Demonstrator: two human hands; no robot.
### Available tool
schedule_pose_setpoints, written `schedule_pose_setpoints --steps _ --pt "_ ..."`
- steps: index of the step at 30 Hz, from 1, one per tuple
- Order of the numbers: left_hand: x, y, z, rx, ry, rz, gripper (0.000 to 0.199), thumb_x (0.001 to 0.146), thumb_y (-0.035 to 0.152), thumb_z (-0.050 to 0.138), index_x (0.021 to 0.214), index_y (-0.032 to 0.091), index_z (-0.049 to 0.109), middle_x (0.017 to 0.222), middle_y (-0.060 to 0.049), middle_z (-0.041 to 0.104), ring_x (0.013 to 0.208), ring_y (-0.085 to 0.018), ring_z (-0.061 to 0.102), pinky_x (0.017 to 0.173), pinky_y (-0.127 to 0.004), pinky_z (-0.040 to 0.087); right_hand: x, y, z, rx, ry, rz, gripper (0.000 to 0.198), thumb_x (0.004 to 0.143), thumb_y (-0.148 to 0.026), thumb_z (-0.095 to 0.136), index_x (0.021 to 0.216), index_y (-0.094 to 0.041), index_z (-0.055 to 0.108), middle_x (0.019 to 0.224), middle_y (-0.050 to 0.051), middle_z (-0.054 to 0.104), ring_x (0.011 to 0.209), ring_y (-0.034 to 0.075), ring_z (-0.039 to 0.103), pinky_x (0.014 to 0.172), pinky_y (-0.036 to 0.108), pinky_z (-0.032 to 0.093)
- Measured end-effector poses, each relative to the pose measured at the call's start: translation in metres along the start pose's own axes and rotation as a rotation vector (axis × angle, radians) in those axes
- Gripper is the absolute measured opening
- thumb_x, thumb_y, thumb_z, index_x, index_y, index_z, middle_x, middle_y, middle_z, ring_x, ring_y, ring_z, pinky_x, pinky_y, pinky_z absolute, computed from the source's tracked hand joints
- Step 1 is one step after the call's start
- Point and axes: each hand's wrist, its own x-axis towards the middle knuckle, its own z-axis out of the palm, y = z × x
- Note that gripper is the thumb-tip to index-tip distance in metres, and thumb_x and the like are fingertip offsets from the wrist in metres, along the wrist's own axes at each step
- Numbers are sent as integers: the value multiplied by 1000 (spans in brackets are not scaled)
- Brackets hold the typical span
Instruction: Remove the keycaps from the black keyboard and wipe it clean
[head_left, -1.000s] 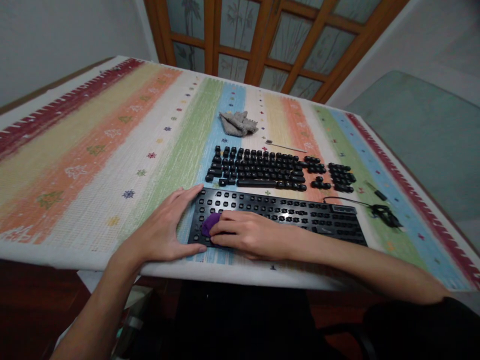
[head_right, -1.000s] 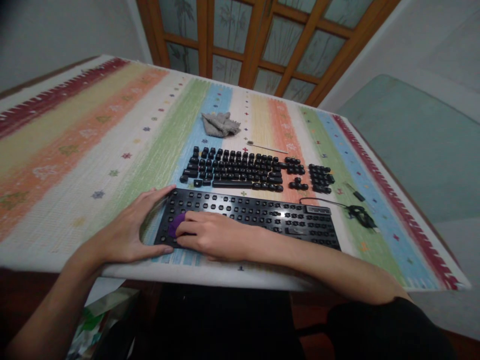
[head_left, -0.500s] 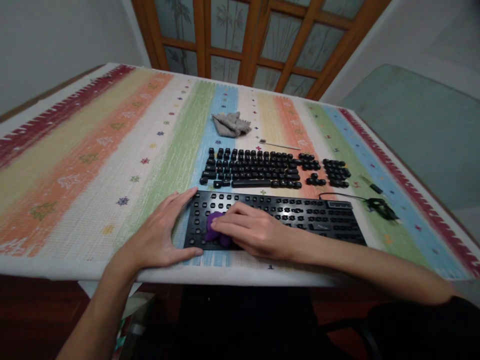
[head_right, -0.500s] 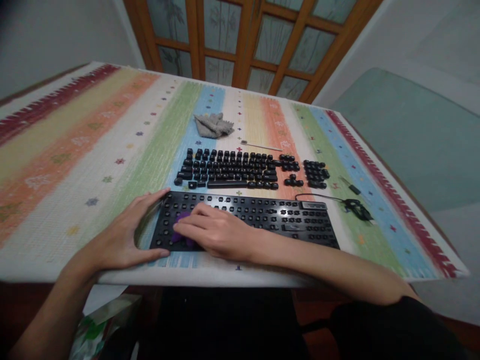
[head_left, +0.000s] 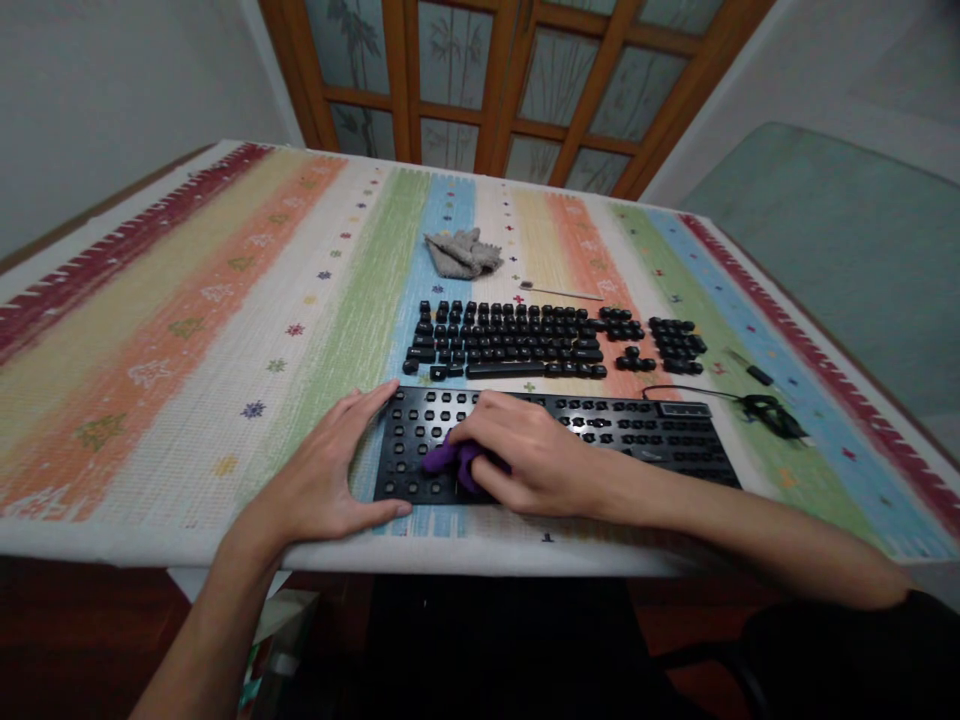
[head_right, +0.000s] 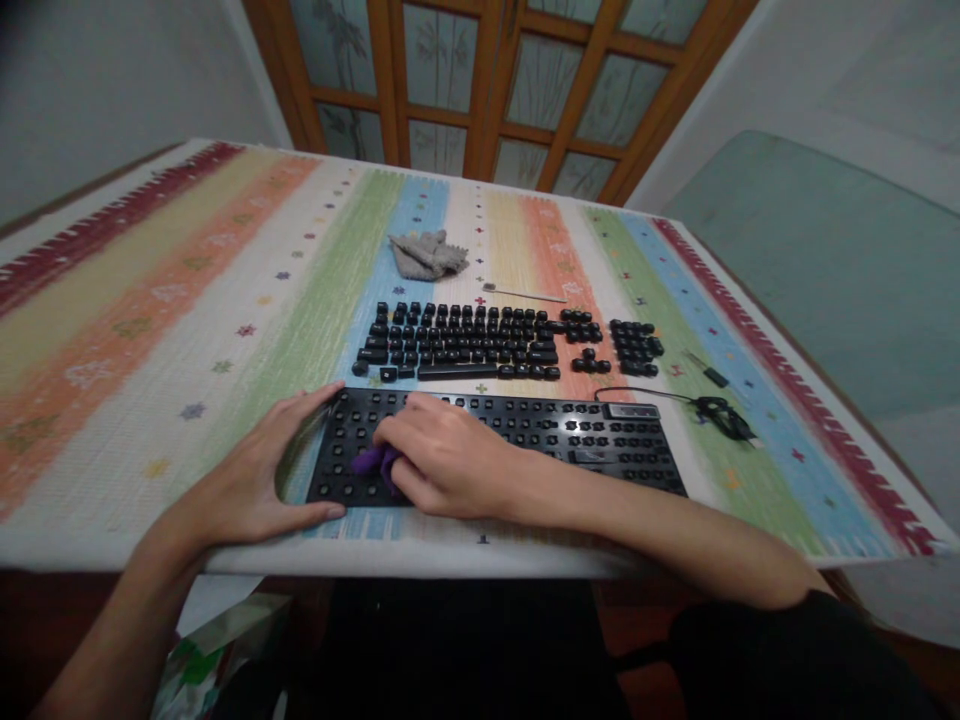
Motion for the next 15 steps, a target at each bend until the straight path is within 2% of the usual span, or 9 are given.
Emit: schedule_pose_setpoints --steps 3,5,11,15 --pt "0 0 0 -11 -10 -9 115 68 60 79 157 29 13 156 -14 35 139 -42 40 116 -65 32 -3 1 1 9 201 48 22 91 -9 47 107 -11 62 93 12 66 87 22 57 77 37 53" --pt "0 0 1 -18 -7 -16 115 67 60 80 157 29 14 156 -14 36 139 -43 39 116 -65 33 -5 0 4 2 211 30 22 92 -10 48 110 -11 62 99 13 65 92 23 57 79 39 53" --pt "-1 0 1 -15 -9 -24 116 67 59 79 157 28 13 156 -14 36 139 -42 39 115 -64 34 -6 -3 21 -24 -133 12 20 91 -10 52 104 -7 68 100 15 58 91 23 52 79 37 52" --pt "-1 0 1 -7 -5 -11 115 68 59 79 157 27 13 156 -14 35 139 -42 39 115 -63 34 -5 -8 28 -100 -191 34 25 93 -9 46 107 -6 67 95 14 55 85 21 48 73 34 49"
